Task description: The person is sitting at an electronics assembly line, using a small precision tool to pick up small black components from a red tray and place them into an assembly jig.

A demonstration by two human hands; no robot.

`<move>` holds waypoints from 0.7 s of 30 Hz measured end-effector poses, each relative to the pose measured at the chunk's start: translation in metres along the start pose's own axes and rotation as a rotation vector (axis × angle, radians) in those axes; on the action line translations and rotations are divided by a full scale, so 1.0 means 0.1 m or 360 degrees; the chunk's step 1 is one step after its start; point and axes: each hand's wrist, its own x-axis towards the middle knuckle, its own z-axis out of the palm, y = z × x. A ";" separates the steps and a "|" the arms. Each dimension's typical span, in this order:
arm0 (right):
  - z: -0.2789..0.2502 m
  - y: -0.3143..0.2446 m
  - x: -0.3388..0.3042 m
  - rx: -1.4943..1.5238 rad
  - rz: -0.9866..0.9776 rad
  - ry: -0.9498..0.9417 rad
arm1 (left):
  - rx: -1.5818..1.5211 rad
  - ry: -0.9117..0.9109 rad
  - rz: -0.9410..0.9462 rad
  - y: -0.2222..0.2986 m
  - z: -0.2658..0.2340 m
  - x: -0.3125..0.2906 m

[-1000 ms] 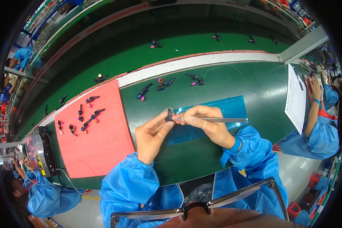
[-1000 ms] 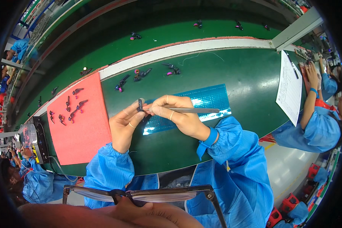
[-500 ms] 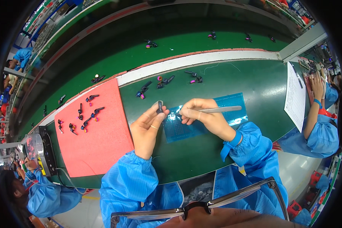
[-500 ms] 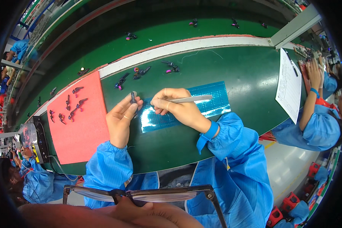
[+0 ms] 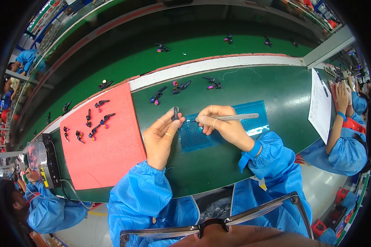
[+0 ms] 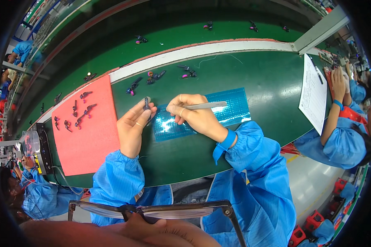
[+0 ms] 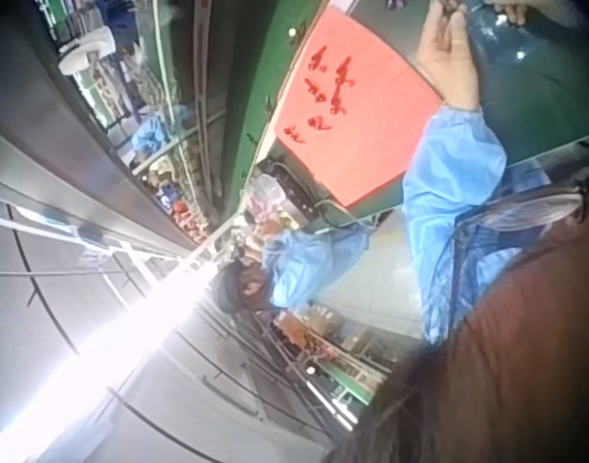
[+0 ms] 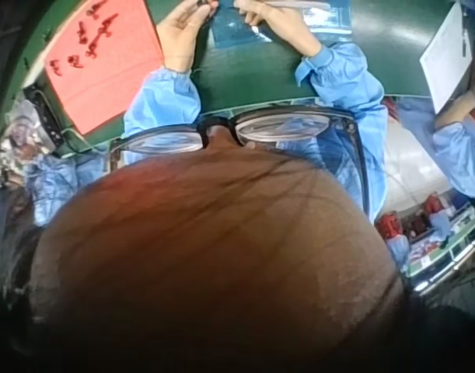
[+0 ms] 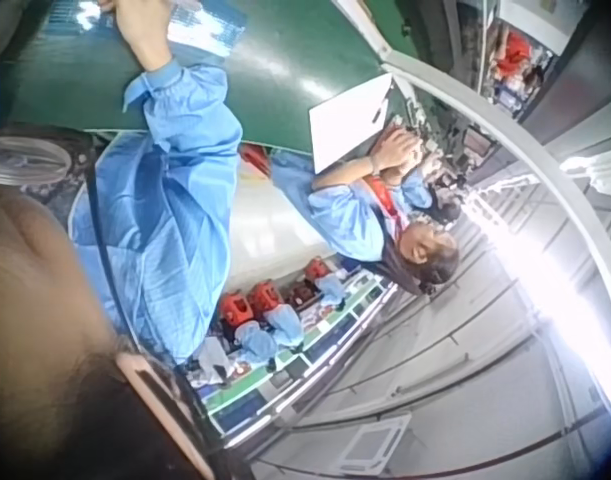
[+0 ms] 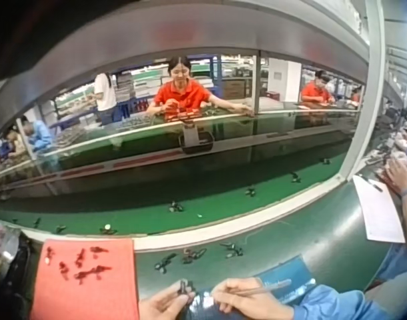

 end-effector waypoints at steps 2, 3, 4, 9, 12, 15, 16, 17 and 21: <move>-0.01 0.03 0.01 0.0011 -0.0007 -0.0004 | -0.0020 0.0013 -0.0002 0.00 0.01 0.00; 0.00 0.04 0.01 0.0023 -0.0017 -0.0008 | -0.0038 0.0026 -0.0002 0.01 0.00 0.00; 0.00 0.03 0.02 0.0025 -0.0025 -0.0012 | -0.0033 0.0029 0.0005 0.03 0.00 0.00; 0.02 0.00 0.01 0.0140 -0.0081 -0.0032 | 0.0020 0.0011 0.0024 0.03 -0.01 0.02; 0.01 0.05 0.03 0.0222 -0.0104 -0.0023 | 0.0106 -0.0054 0.0057 0.15 0.01 0.09; -0.07 0.08 0.04 0.0190 -0.0132 -0.0028 | 0.0673 -0.0126 0.0292 0.38 0.01 0.45; -0.07 0.07 0.04 0.0190 -0.0157 -0.0036 | 0.0810 -0.0118 0.0407 0.45 -0.04 0.65; -0.02 0.05 0.05 0.0220 -0.0151 -0.0062 | 0.0963 -0.0088 0.0524 0.54 -0.14 0.84; -0.03 0.10 0.13 0.0213 -0.0173 -0.0194 | 0.1470 -0.0063 0.0889 0.54 -0.39 1.45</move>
